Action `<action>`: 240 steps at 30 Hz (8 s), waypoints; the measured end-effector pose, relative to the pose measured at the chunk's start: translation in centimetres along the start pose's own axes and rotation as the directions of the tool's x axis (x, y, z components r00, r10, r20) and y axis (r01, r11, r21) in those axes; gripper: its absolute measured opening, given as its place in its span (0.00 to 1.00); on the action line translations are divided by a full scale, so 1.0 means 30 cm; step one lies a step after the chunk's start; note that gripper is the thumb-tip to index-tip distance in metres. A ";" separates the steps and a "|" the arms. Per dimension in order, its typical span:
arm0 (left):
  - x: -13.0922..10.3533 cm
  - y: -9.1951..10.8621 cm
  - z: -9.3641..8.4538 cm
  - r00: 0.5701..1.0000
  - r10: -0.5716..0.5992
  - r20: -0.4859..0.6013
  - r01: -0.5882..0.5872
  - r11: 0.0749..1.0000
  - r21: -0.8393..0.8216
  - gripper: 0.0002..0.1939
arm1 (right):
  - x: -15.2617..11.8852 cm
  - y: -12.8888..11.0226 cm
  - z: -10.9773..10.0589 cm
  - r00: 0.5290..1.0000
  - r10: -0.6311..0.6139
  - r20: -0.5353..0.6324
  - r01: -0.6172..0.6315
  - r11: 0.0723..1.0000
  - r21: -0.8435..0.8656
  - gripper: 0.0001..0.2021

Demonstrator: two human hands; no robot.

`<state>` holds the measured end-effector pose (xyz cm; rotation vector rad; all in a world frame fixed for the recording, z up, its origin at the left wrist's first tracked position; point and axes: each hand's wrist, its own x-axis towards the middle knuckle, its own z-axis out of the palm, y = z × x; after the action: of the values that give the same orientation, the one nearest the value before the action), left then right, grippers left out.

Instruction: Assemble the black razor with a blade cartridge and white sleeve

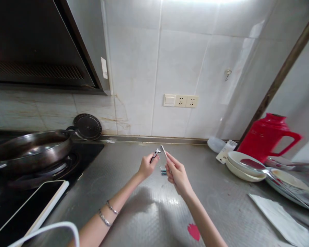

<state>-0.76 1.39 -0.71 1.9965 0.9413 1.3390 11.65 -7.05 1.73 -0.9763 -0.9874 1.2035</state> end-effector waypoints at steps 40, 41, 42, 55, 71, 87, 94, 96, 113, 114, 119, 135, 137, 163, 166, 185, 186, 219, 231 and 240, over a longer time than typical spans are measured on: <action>-0.044 0.015 0.072 0.975 -0.078 -0.207 0.093 0.994 0.064 0.13 | -0.111 0.008 0.151 0.993 0.073 -0.090 -0.042 0.951 0.306 0.36; -0.047 0.018 0.073 0.978 -0.091 -0.189 0.104 0.993 0.058 0.13 | -0.104 0.004 0.151 0.992 0.061 -0.108 -0.024 0.949 0.315 0.36; -0.050 0.020 0.074 0.980 -0.106 -0.171 0.116 0.992 0.052 0.14 | -0.098 0.002 0.150 0.992 0.056 -0.116 -0.016 0.947 0.321 0.36; -0.050 0.007 0.073 0.978 -0.125 -0.164 0.136 0.989 0.055 0.13 | -0.105 0.023 0.166 0.992 0.062 -0.106 -0.026 0.949 0.314 0.38; -0.036 0.019 0.039 0.979 -0.012 -0.204 0.033 0.994 0.101 0.14 | -0.131 0.026 0.173 0.997 0.042 -0.062 -0.023 0.957 0.289 0.35; 0.033 0.015 0.014 0.978 -0.209 0.003 0.205 0.955 -0.212 0.18 | 0.166 -0.220 -0.113 0.835 -0.542 -0.092 0.351 0.655 -0.670 0.27; 0.016 0.032 0.035 0.942 -0.329 0.065 0.332 0.886 -0.323 0.22 | 0.183 -0.182 -0.085 0.781 -0.621 0.062 0.340 0.339 -0.877 0.26; 0.012 0.041 0.038 0.940 -0.334 0.071 0.339 0.882 -0.329 0.21 | 0.179 -0.171 -0.059 0.759 -0.642 0.105 0.359 0.279 -0.891 0.25; -0.003 0.114 0.031 0.851 -0.310 0.423 0.519 0.616 -0.593 0.23 | 0.223 -0.124 -0.067 0.718 -0.666 0.203 0.497 0.286 -0.819 0.23; -0.005 0.117 0.029 0.818 -0.279 0.504 0.565 0.556 -0.609 0.24 | 0.225 -0.122 -0.067 0.718 -0.670 0.189 0.493 0.297 -0.818 0.23; -0.014 0.123 0.014 0.610 -0.098 0.786 0.770 0.306 -0.560 0.25 | 0.211 -0.131 -0.050 0.687 -0.695 0.213 0.554 0.310 -0.773 0.23; -0.037 0.115 0.006 0.480 0.123 0.869 0.872 0.040 -0.487 0.20 | 0.242 -0.099 -0.079 0.710 -0.672 0.210 0.565 0.366 -0.739 0.23; -0.035 0.117 0.003 0.477 0.104 0.873 0.872 0.071 -0.485 0.20 | 0.240 -0.101 -0.079 0.731 -0.657 0.183 0.551 0.411 -0.727 0.23; 0.027 -0.026 0.002 0.977 -0.101 0.188 0.115 0.991 -0.064 0.23 | 0.169 -0.255 -0.155 0.881 -0.196 0.431 0.473 0.351 -0.808 0.24; 0.018 -0.037 0.008 0.979 -0.082 0.188 0.091 0.995 -0.039 0.21 | 0.165 -0.230 -0.126 0.874 -0.197 0.444 0.485 0.355 -0.799 0.23; 0.008 -0.018 0.012 0.969 -0.036 0.246 0.054 0.996 -0.067 0.19 | 0.200 -0.225 -0.184 0.882 -0.077 0.465 0.445 0.461 -0.768 0.22; 0.007 -0.022 0.014 0.970 -0.044 0.241 0.062 0.996 -0.068 0.19 | 0.199 -0.228 -0.191 0.886 -0.087 0.456 0.442 0.457 -0.772 0.22; 0.024 0.031 0.020 0.966 -0.241 0.096 0.258 0.937 -0.237 0.27 | -0.136 -0.014 0.111 0.942 0.169 0.289 -0.258 0.918 0.302 0.13; 0.017 0.018 0.038 0.953 -0.276 0.128 0.299 0.924 -0.239 0.27 | -0.159 0.009 0.126 0.973 0.171 0.155 -0.217 0.909 0.355 0.15; 0.020 0.022 0.037 0.955 -0.259 0.147 0.289 0.924 -0.251 0.26 | -0.192 0.038 0.122 0.959 0.236 0.157 -0.280 0.870 0.406 0.14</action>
<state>0.58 1.40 -0.25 1.6457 0.8955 1.1218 7.29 -12.42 1.22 -0.7141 -0.6390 1.6277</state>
